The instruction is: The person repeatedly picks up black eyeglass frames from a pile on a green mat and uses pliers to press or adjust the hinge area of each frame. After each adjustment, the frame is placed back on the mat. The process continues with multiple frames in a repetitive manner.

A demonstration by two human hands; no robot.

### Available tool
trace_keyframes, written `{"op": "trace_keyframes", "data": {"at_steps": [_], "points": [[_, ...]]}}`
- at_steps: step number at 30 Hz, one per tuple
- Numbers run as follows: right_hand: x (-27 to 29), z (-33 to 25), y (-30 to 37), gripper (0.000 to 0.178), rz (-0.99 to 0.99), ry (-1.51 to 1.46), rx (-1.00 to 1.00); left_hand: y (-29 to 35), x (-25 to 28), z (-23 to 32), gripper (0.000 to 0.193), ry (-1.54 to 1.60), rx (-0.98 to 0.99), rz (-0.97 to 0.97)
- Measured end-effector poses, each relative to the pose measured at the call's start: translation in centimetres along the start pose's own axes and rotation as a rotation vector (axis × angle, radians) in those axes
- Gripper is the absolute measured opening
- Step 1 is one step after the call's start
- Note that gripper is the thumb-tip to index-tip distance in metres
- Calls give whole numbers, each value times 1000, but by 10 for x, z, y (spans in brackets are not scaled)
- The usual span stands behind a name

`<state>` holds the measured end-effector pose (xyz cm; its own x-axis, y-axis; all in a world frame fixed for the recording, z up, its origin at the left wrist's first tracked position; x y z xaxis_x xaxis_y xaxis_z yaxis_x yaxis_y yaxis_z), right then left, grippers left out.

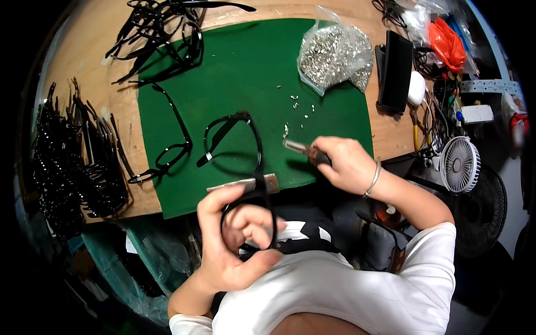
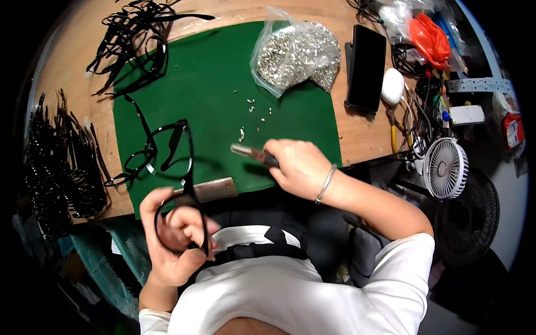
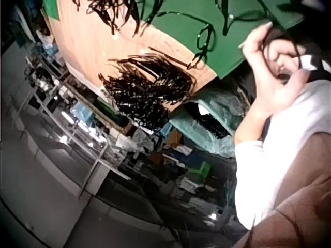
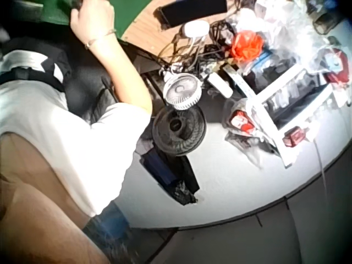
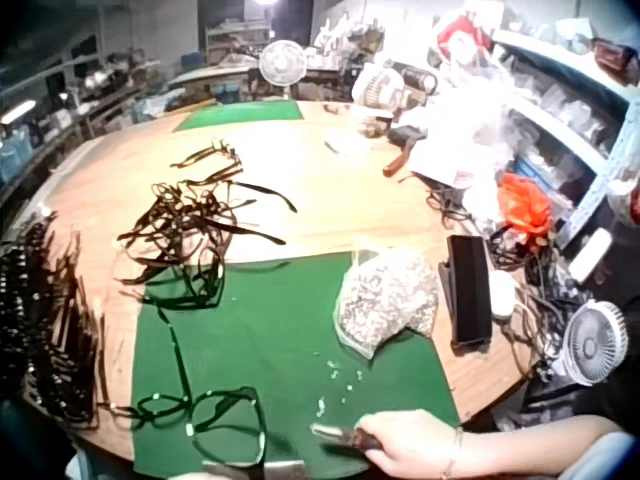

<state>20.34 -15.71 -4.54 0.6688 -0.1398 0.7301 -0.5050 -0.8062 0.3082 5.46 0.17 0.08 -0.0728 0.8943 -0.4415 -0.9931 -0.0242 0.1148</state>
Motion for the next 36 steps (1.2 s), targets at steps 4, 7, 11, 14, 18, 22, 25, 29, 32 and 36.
{"op": "trace_keyframes", "data": {"at_steps": [4,7,11,14,18,22,25,29,32,36], "points": [[-3,-3,-17,20,43,80,35,10,-5,-13,72,-91,100,101],[-9,-1,-23,20,10,109,16,12,-4,-11,81,36,160,133],[-4,1,-22,19,-61,16,-64,21,3,-5,87,465,272,-20],[-7,-2,-24,19,-5,15,-114,14,1,-7,37,355,393,13],[-20,-9,-21,20,155,192,-47,3,-4,-23,9,5,392,24],[-17,-10,-17,21,197,140,-12,9,-7,-32,23,-34,268,171],[-1,-42,-12,16,104,-277,-57,7,-7,-30,44,5,176,229],[-6,-75,-8,14,163,-697,35,1,-16,-37,51,-97,2,257],[-15,-73,-10,17,195,-902,-8,-1,-17,-34,51,-133,4,261],[-15,-74,-13,19,-54,-1342,-211,-1,-13,-33,50,-92,69,212]]}}
Point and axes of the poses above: each hand's wrist, its own y-axis away from the middle knuckle, its own x-axis out of the back of the hand, z = x × y, the point moved 3 cm from there along -y, towards the middle knuckle, and after that the axes turned 4 degrees about -z, right-handed, at the moved point
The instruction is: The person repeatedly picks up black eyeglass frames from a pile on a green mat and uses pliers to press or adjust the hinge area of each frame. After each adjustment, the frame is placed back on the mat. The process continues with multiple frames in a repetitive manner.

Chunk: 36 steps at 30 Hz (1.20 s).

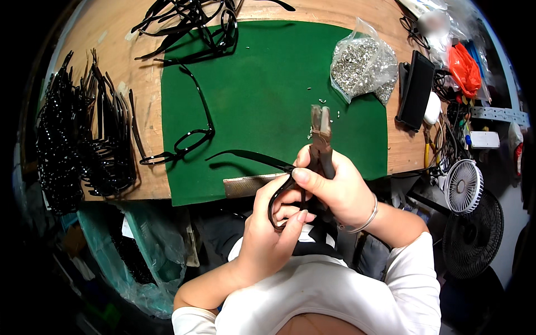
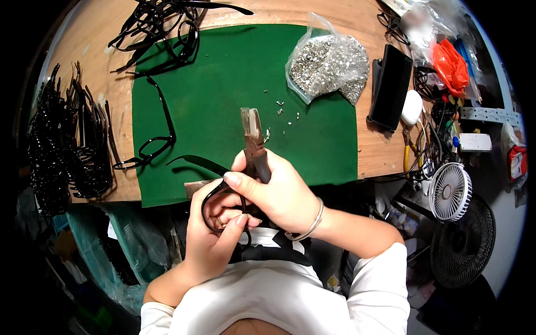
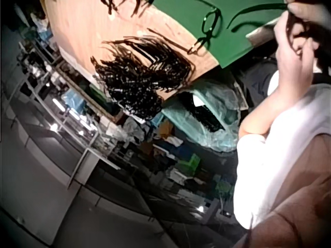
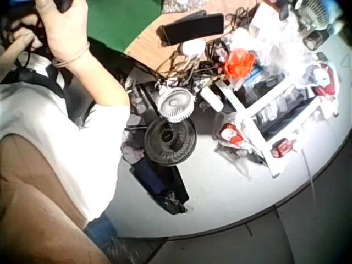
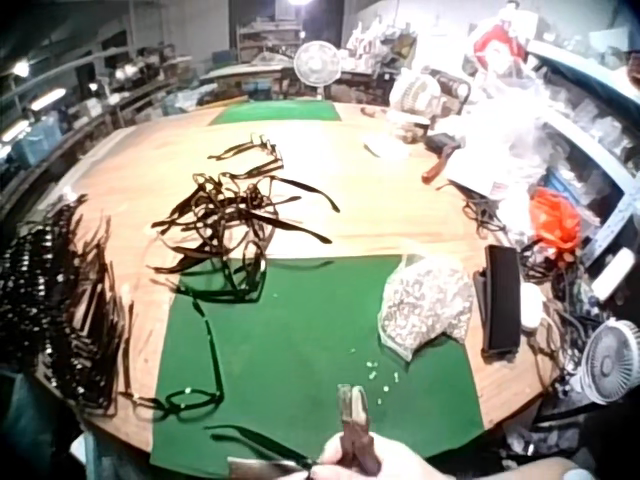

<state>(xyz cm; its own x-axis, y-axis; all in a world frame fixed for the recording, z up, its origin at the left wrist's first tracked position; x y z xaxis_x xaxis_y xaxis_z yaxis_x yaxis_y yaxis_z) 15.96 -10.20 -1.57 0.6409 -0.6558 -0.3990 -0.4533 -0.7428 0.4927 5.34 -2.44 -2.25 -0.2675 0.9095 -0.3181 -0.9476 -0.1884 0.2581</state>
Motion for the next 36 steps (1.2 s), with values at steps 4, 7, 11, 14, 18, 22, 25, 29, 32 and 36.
{"op": "trace_keyframes", "data": {"at_steps": [4,7,11,14,18,22,25,29,32,36], "points": [[0,-6,2,19,-67,-97,-153,-1,7,15,52,259,168,-126],[-1,-14,4,22,-132,-43,-113,3,10,23,52,375,221,-153],[11,-28,15,28,-205,335,-7,12,21,31,50,332,314,-151],[17,-38,24,29,-496,791,-170,15,28,36,46,342,327,-176],[12,-34,23,36,-617,815,-211,15,26,38,45,362,342,-158],[8,-40,19,31,-627,932,-194,15,25,36,42,322,354,-242],[3,-44,15,26,-582,1020,-219,19,25,33,42,288,367,-228],[5,-34,20,20,-382,1223,-47,16,18,32,43,266,362,-197],[8,-33,22,23,-338,1297,-15,16,14,34,43,299,397,-172],[21,-54,12,42,-570,1086,-145,11,15,36,44,297,390,-203]]}}
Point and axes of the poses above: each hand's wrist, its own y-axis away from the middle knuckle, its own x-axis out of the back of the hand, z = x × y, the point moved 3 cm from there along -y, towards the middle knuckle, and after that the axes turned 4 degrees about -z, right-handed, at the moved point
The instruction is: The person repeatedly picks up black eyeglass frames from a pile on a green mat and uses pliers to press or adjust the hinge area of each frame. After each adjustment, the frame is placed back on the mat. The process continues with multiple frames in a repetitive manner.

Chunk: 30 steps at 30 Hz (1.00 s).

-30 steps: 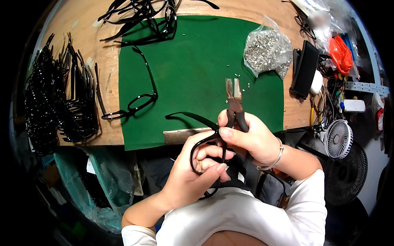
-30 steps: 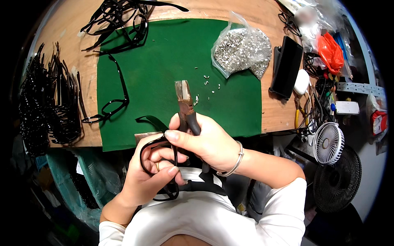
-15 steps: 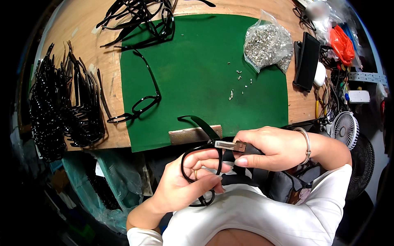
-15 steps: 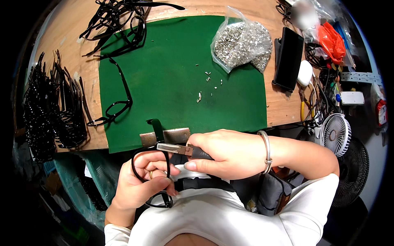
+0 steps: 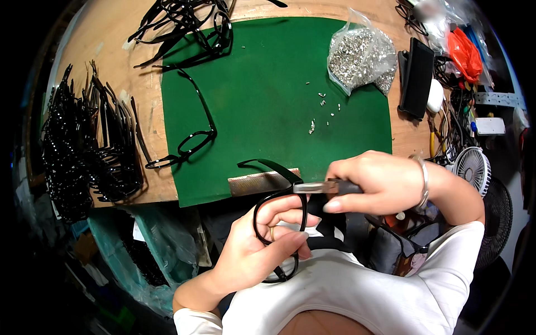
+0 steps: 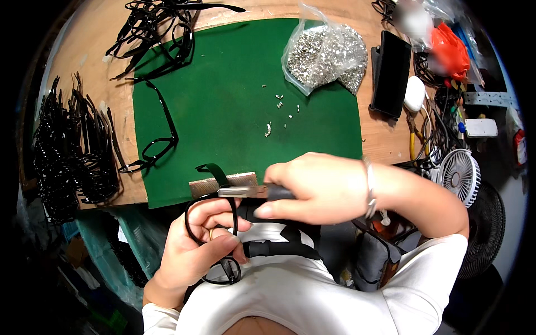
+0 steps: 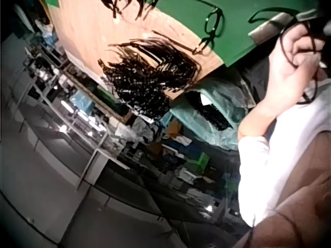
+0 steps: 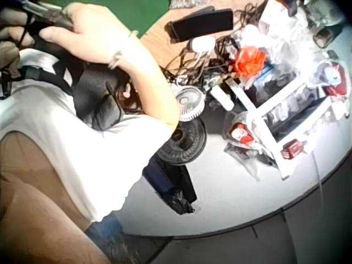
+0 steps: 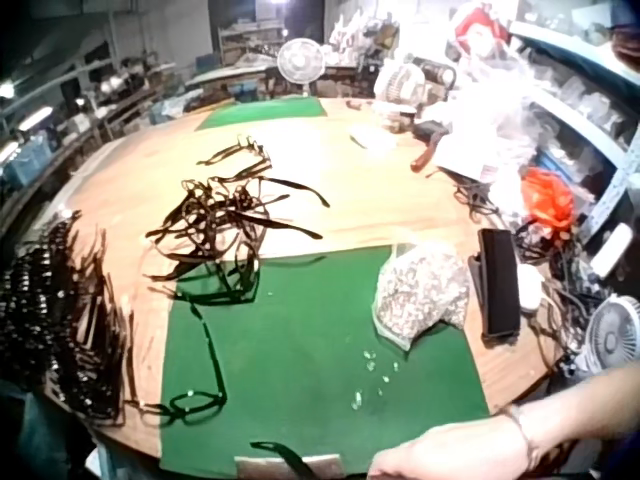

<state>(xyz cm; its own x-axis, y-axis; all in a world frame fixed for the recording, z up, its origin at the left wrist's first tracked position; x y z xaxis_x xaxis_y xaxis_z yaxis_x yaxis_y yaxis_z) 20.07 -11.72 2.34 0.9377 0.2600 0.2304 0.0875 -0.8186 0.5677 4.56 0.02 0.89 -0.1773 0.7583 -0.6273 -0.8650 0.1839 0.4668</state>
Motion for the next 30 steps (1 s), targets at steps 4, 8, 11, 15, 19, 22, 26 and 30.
{"op": "trace_keyframes", "data": {"at_steps": [4,8,11,15,19,22,26,30], "points": [[0,27,-9,35,288,115,-32,-5,0,4,43,89,-18,15],[-20,47,-25,27,478,149,17,16,-19,29,42,-286,-101,-7],[-17,52,-27,26,515,28,-53,-8,23,38,36,-667,-160,122],[-17,55,-30,28,500,31,-28,-19,75,53,31,-1165,-309,156],[-15,52,-34,29,510,53,-114,-22,102,81,37,-2015,-453,499],[-17,53,-35,28,540,67,-20,-22,125,72,46,-1981,-213,498],[-17,57,-28,28,525,42,-57,-19,130,99,60,-1673,-348,279],[-20,52,-36,28,597,134,-46,-75,89,159,44,-1455,-811,467]]}}
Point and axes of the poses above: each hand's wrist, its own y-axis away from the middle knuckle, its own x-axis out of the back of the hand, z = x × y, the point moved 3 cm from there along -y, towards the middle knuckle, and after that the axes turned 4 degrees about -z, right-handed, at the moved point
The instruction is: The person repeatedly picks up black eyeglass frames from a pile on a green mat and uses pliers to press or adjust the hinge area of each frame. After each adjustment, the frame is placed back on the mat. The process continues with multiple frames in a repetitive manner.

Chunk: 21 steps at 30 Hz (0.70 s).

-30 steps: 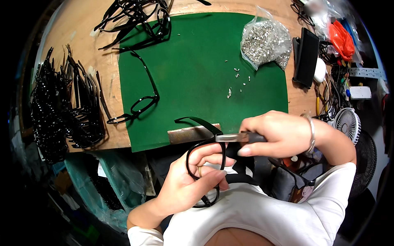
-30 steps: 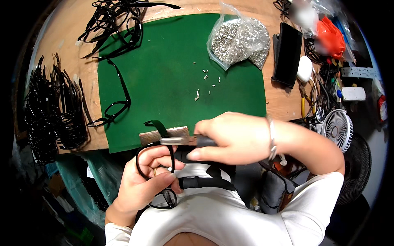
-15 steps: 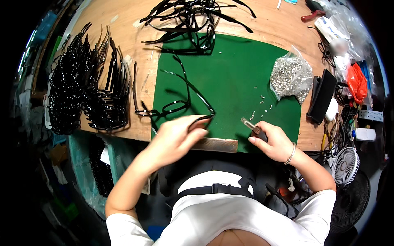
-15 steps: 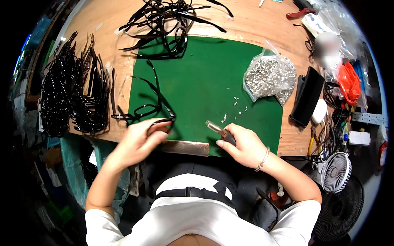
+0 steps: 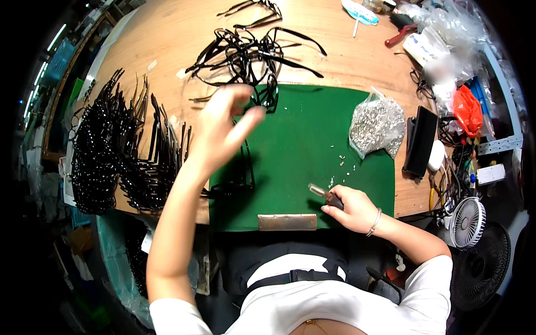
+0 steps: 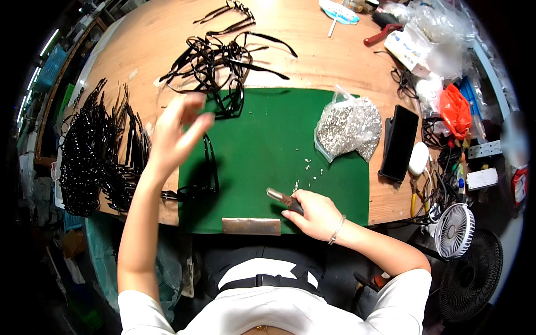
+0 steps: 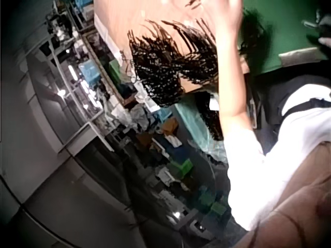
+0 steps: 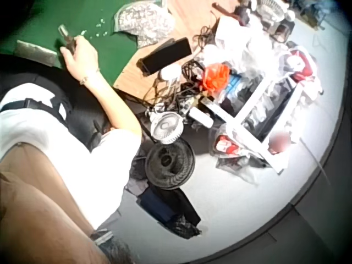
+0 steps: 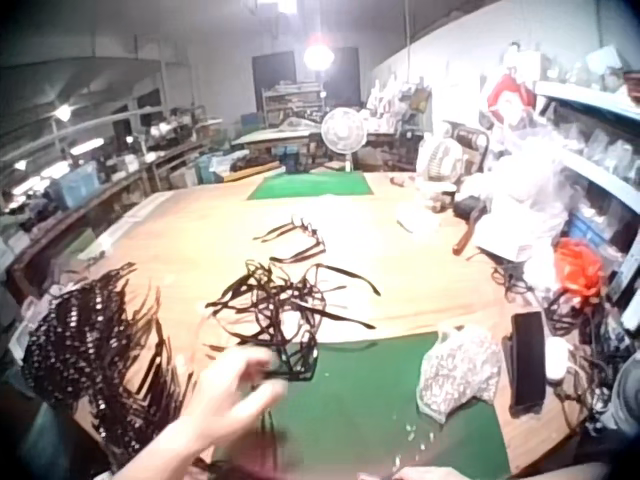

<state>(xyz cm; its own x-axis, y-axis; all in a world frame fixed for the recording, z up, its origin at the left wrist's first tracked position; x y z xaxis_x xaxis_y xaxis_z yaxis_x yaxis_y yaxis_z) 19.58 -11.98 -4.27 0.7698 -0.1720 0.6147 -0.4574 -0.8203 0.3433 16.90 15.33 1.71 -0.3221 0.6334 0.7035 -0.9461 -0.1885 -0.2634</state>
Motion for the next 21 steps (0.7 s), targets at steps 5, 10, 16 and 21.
{"op": "trace_keyframes", "data": {"at_steps": [5,10,16,21], "points": [[-3,0,1,28,-63,65,19,-74,-50,-55,22,-403,250,225],[2,11,20,29,-24,-41,-31,-58,-33,-22,25,-322,98,202],[-2,7,12,27,-9,18,-9,-30,-37,-27,24,-466,83,-7],[-2,10,18,28,8,24,-36,-72,-6,9,27,-281,41,361]]}}
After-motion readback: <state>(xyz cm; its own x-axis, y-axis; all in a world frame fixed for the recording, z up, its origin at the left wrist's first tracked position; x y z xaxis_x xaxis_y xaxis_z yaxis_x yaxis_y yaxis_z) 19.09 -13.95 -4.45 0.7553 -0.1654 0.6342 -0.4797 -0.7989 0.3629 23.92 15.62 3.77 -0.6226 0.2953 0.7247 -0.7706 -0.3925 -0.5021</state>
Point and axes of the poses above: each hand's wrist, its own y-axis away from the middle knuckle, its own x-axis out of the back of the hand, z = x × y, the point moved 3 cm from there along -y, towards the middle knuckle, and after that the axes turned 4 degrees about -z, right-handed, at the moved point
